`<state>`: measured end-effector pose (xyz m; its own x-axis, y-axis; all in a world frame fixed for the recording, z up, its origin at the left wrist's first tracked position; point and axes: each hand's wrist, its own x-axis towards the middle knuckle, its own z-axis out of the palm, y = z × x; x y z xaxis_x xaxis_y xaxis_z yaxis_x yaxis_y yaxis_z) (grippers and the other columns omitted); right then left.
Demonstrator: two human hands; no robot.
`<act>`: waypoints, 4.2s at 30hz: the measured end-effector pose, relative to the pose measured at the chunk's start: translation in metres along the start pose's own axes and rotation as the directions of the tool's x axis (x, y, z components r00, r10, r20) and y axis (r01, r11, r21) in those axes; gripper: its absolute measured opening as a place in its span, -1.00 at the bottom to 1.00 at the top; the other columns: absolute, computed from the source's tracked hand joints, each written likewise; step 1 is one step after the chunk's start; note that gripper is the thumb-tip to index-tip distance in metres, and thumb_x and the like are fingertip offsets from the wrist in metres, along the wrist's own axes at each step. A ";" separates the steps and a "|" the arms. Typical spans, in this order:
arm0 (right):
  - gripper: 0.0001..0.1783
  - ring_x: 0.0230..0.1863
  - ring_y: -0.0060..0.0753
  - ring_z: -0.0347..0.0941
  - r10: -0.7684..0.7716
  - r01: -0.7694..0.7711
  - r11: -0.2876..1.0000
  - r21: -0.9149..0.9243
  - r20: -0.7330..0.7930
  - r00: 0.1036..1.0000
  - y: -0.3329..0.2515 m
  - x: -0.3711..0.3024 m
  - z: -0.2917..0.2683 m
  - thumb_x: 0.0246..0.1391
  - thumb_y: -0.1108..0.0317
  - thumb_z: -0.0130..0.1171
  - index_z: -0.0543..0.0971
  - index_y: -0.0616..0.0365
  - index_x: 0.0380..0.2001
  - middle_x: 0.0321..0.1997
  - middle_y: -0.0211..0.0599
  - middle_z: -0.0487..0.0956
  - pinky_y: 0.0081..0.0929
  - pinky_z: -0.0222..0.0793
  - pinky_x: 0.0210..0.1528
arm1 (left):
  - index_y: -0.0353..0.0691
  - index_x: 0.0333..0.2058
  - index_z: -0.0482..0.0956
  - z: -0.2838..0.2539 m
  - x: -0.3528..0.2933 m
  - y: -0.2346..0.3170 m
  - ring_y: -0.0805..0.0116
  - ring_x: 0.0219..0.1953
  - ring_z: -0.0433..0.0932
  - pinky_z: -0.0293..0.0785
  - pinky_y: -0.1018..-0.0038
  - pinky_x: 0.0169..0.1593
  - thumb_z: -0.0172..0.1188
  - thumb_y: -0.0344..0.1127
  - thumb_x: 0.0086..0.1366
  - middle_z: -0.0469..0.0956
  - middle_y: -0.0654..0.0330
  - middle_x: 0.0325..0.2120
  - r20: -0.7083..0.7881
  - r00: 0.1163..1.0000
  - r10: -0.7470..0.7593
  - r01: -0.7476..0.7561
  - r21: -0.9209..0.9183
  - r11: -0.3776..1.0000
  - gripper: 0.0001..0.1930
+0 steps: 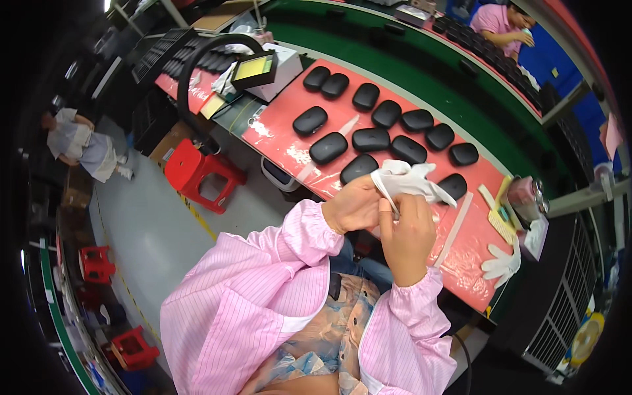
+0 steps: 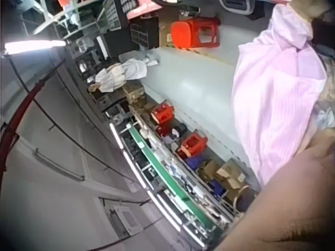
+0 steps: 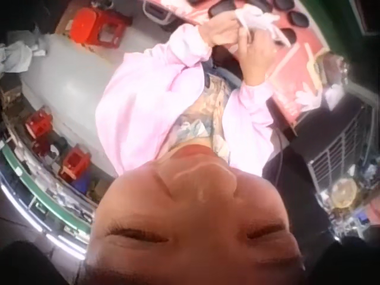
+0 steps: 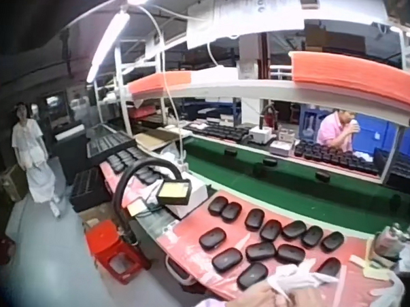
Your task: Inspecting and cleaning earbud charging cases at an electronics factory workstation.
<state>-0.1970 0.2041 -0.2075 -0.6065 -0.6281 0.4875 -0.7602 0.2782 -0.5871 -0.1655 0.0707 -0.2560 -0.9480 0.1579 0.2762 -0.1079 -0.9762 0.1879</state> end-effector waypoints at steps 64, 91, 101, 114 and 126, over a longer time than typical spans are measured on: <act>-0.87 -0.61 -0.34 0.29 -0.174 0.162 0.936 0.312 0.012 0.985 -0.023 0.025 0.042 -0.10 0.46 0.16 0.41 0.21 -0.56 -0.63 -0.25 0.34 -0.39 0.21 -0.52 | -0.22 0.39 0.01 0.059 0.034 0.057 -0.01 0.44 -0.13 -0.41 0.05 0.41 -0.65 0.83 -0.14 -0.14 0.07 0.44 -0.076 0.896 0.439 -0.178 0.842 0.509 0.36; -0.67 -0.52 0.07 0.43 -0.304 0.088 0.784 0.615 0.256 0.918 -0.067 0.022 0.056 0.21 0.16 0.05 0.43 0.22 -0.47 -0.57 0.00 0.45 -0.20 0.33 -0.41 | -0.17 -0.13 0.65 0.011 0.126 0.210 0.13 0.26 0.25 -0.19 -0.19 0.37 0.10 -0.11 0.11 0.42 0.06 0.10 0.226 0.645 0.730 0.762 -0.112 -0.638 -0.60; -0.68 -0.54 -0.10 0.44 -0.703 0.333 0.649 0.684 0.370 0.607 -0.079 -0.009 0.009 0.18 0.15 0.14 0.43 0.16 -0.50 -0.56 -0.15 0.44 -0.28 0.33 -0.48 | -0.31 0.38 -0.09 0.022 0.119 0.217 -0.30 0.37 0.02 -0.17 -0.25 0.35 -0.11 0.48 0.18 -0.07 -0.16 0.39 -0.286 0.880 0.378 -0.172 0.551 0.817 0.08; -0.83 -0.43 -0.19 0.42 -0.402 0.448 0.871 0.203 -0.229 0.886 -0.005 0.054 0.032 -0.11 0.48 0.25 0.48 0.19 -0.41 -0.42 -0.23 0.46 -0.33 0.36 -0.38 | -0.23 0.26 0.26 0.040 0.072 0.068 0.16 0.33 0.22 -0.08 0.10 0.36 -0.01 0.10 0.32 0.29 0.02 0.26 -0.162 0.642 0.750 -0.322 0.830 0.455 -0.32; -0.76 -0.25 -0.14 0.50 -0.424 0.469 0.873 0.131 -0.270 0.864 -0.014 0.042 0.033 -0.10 0.50 0.32 0.52 0.22 -0.30 -0.24 -0.20 0.56 -0.26 0.44 -0.23 | -0.31 0.13 0.40 0.057 0.053 0.071 0.36 0.05 0.46 0.29 0.47 0.21 0.16 -0.40 0.26 0.51 0.13 -0.05 0.060 0.451 0.890 -0.530 0.821 0.213 -0.55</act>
<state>-0.2042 0.1500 -0.2008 -0.2647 -0.4645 0.8451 -0.9180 -0.1469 -0.3683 -0.2062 0.0182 -0.1748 -0.5058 -0.7890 0.3487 0.7252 -0.1701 0.6672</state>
